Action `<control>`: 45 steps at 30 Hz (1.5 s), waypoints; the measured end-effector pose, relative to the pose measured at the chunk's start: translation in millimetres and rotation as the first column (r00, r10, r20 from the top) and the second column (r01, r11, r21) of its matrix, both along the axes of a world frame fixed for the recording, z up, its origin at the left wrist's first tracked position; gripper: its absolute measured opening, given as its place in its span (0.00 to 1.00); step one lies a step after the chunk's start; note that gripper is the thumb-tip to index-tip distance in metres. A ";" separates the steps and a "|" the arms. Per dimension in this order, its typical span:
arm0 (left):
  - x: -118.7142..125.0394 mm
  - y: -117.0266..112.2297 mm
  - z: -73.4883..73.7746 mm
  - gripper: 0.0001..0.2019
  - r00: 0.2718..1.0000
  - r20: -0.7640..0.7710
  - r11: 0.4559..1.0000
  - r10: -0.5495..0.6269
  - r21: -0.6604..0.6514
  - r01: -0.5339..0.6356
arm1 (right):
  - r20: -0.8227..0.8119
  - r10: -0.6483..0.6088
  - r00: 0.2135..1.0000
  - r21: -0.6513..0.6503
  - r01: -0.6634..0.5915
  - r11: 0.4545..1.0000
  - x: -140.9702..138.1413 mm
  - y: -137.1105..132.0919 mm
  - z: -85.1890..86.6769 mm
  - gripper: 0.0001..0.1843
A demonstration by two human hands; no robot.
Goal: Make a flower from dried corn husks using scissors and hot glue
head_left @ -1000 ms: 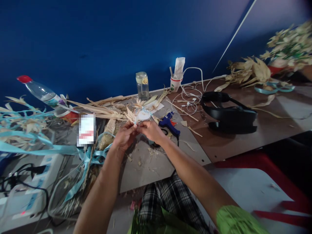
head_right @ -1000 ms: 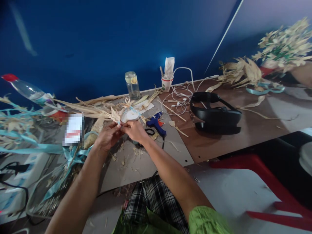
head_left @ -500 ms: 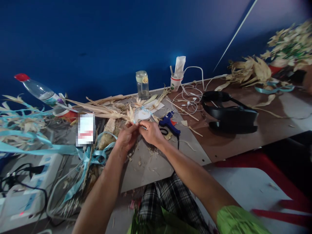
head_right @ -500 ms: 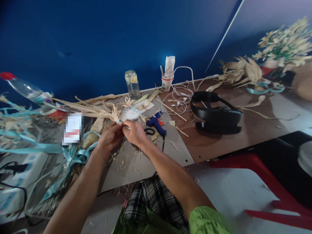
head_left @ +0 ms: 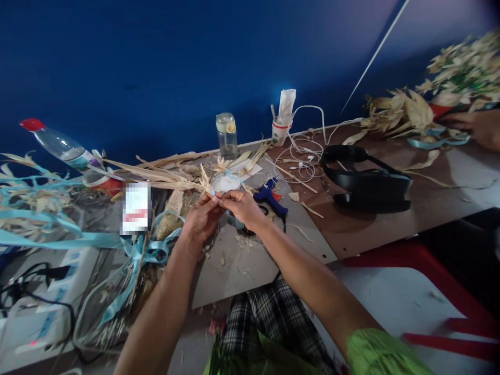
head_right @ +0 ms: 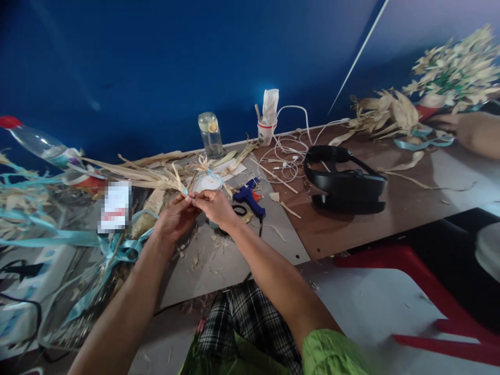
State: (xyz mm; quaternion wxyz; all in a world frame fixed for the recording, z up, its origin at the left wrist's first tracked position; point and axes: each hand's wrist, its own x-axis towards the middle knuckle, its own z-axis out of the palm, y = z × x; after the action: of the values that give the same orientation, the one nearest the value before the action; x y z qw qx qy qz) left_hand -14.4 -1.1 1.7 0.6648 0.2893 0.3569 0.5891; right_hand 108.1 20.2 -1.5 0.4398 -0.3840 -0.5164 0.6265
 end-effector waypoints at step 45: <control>-22.8 4.1 4.8 0.14 0.689 -0.724 0.999 -0.037 -0.011 0.042 | -0.209 0.056 0.976 -0.300 -0.118 0.947 13.7 11.2 1.6 0.21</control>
State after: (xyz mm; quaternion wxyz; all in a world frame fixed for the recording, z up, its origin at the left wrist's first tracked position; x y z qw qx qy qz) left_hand -37.1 3.0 6.6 0.4822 0.5076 0.5816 0.4142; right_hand 121.8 31.4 0.1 0.3947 -0.3610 -0.3819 0.7537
